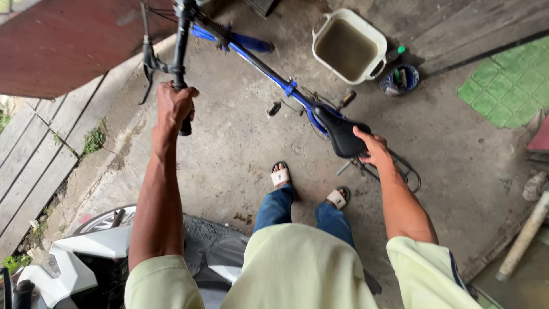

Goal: The person moves several bicycles one by one from a cluttered indoor storage area to an outdoor space. They handle a blue bicycle, a red bicycle, a green bicycle, and a black bicycle, repositioning each against a gate or wall. The person then returns inside and briefly wipes the rear tire of the blue bicycle with a green cloth.

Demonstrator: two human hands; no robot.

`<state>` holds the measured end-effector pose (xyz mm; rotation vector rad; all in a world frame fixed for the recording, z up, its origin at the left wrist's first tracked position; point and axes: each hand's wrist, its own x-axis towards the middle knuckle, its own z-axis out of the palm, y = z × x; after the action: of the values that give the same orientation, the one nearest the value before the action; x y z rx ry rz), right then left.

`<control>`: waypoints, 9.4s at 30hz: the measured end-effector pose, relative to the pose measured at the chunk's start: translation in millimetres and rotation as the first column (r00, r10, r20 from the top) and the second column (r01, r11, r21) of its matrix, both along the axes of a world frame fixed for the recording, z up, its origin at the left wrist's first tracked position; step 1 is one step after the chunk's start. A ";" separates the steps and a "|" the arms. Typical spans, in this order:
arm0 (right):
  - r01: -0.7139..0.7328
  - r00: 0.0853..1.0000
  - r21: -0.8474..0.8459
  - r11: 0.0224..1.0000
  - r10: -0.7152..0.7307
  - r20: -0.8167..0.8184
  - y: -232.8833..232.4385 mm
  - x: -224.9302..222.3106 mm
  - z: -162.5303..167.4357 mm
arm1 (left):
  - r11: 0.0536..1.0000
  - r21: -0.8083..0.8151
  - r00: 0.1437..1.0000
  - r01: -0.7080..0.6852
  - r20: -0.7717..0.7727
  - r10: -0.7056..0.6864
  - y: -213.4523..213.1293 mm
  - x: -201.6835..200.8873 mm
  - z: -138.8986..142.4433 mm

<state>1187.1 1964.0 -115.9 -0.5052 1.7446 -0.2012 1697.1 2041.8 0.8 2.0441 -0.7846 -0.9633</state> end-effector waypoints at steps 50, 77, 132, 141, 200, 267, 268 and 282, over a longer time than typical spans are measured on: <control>-0.169 0.986 -0.046 0.984 0.170 0.001 28.5 -24.3 3.9 | 0.995 0.087 0.998 -0.041 0.046 0.037 -37.0 0.5 4.2; 0.096 0.990 -0.111 0.989 -0.083 0.111 34.7 -59.0 2.2 | 0.974 -0.187 0.833 -0.129 0.513 0.208 9.3 -35.3 -47.8; -0.708 0.697 -0.670 0.224 0.070 -0.714 -249.3 -953.9 197.2 | 0.500 -0.266 0.558 0.824 0.227 -0.798 -391.7 -1245.8 60.8; -0.718 0.681 -0.676 0.166 -0.029 -0.732 -425.0 -999.5 184.1 | 0.378 -0.262 0.447 0.888 0.297 -0.844 -558.0 -1303.2 66.2; -0.369 0.889 -0.568 0.736 0.103 -0.446 -1746.6 -1365.4 58.1 | 0.391 -0.064 0.390 0.918 0.320 -0.863 -1891.2 -1619.8 -50.2; 0.327 0.817 0.012 0.945 -0.276 -0.507 -2338.3 -1534.2 -98.4 | 0.412 -0.032 0.413 0.911 0.108 -0.904 -2837.1 -2030.5 -130.8; 0.353 0.819 0.018 0.935 -0.300 -0.489 -2338.7 -1530.2 -99.8 | 0.392 -0.034 0.393 0.919 0.119 -0.912 -2842.6 -2024.1 -132.7; 0.322 0.802 0.025 0.946 -0.258 -0.539 -2312.7 -1481.4 -100.8 | 0.252 -0.044 0.256 0.967 0.189 -0.948 -2861.0 -2002.2 -148.7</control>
<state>-294.2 -348.7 -216.7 -0.2061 2.3673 -0.1849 -305.1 -819.2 -148.0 1.2913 -2.2857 -1.3150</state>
